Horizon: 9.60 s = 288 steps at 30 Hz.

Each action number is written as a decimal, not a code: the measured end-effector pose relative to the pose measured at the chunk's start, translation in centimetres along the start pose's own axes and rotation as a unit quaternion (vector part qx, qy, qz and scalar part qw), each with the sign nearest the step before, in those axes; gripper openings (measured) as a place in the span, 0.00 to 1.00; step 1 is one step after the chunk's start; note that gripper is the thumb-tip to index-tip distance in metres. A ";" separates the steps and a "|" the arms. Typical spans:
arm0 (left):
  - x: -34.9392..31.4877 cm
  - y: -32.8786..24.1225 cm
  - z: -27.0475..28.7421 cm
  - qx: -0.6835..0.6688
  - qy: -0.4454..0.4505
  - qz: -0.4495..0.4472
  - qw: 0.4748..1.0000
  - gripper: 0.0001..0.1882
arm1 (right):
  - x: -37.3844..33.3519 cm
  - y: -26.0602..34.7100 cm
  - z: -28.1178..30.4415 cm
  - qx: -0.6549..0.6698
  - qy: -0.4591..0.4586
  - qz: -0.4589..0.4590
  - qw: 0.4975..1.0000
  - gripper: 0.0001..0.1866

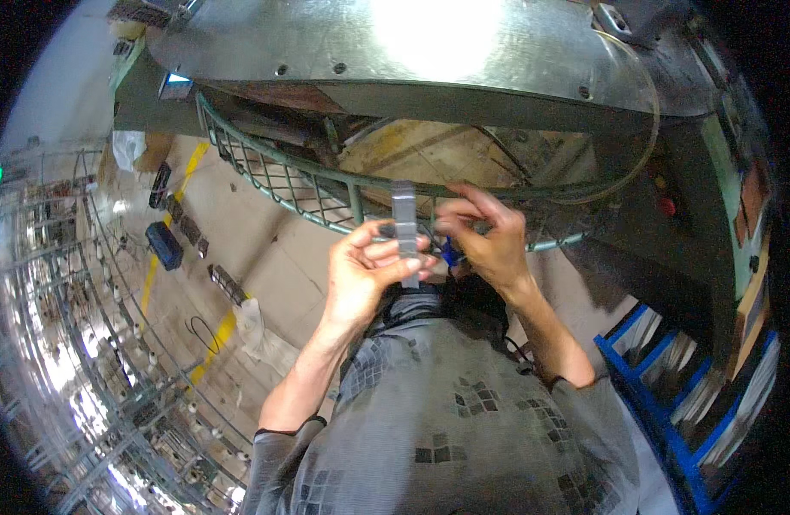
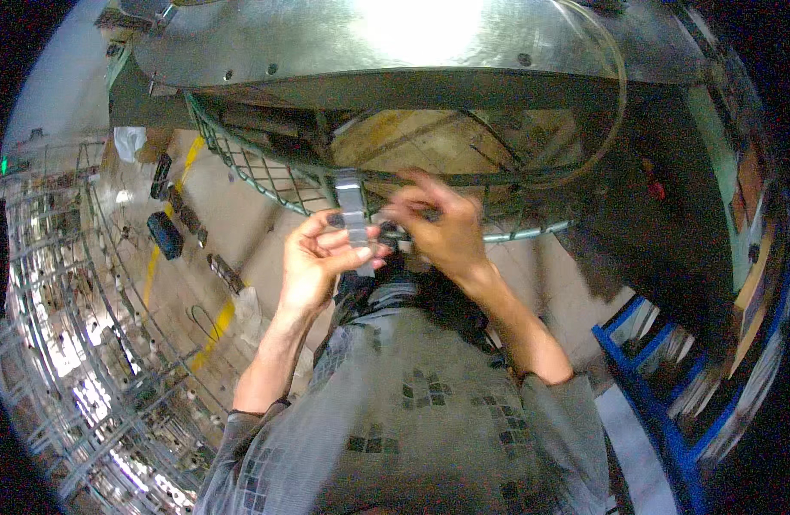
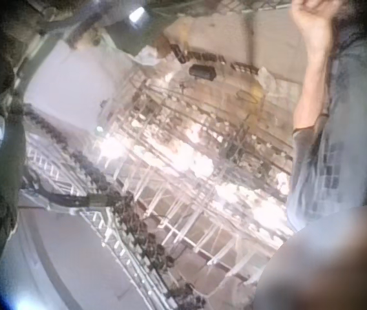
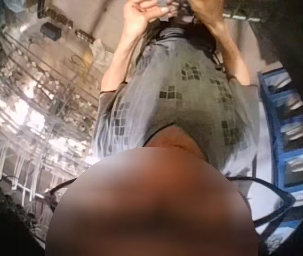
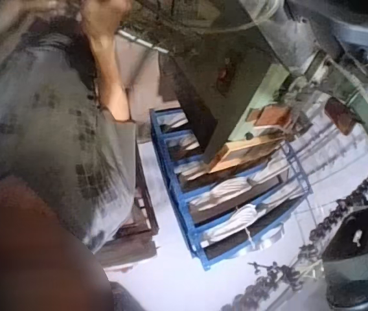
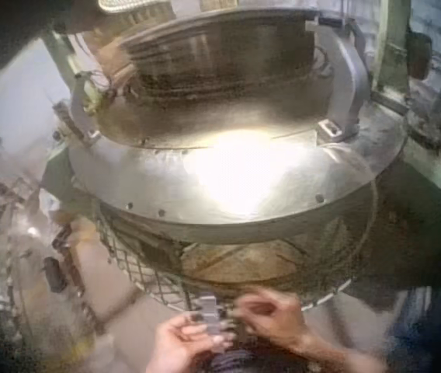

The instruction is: The person inserts small metal strips into slots around the rim of a large circular metal component. They retrieve strips from a nearby tray, align them, and press them into place one by one.

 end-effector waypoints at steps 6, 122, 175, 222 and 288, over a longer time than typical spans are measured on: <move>4.5 -4.5 8.3 0.035 0.031 -0.088 0.995 0.22 | -5.4 -13.0 -6.9 -0.310 -0.163 -0.128 0.928 0.25; 17.2 -16.6 21.5 0.026 0.359 0.300 0.883 0.17 | 8.7 17.5 -25.1 0.290 -0.153 -0.202 0.923 0.16; 17.3 -17.5 22.3 0.048 0.327 0.131 0.935 0.17 | 10.3 16.8 -27.3 0.325 -0.064 -0.196 0.923 0.14; 18.3 -17.5 22.3 0.054 0.292 0.181 0.938 0.15 | 12.5 18.3 -26.6 0.316 -0.078 -0.182 0.928 0.16; 1.0 -11.8 15.5 0.115 0.353 -0.062 0.926 0.13 | -7.8 13.4 -20.7 0.494 -0.062 -0.012 0.867 0.42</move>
Point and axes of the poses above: each hand's wrist, its own x-axis towards the middle knuckle, its own z-axis out of the back of the hand, y = z × x, the point moved 6 cm from there along x, towards the middle knuckle, and after that the axes turned 14 degrees about -z, right-handed, at the moved point
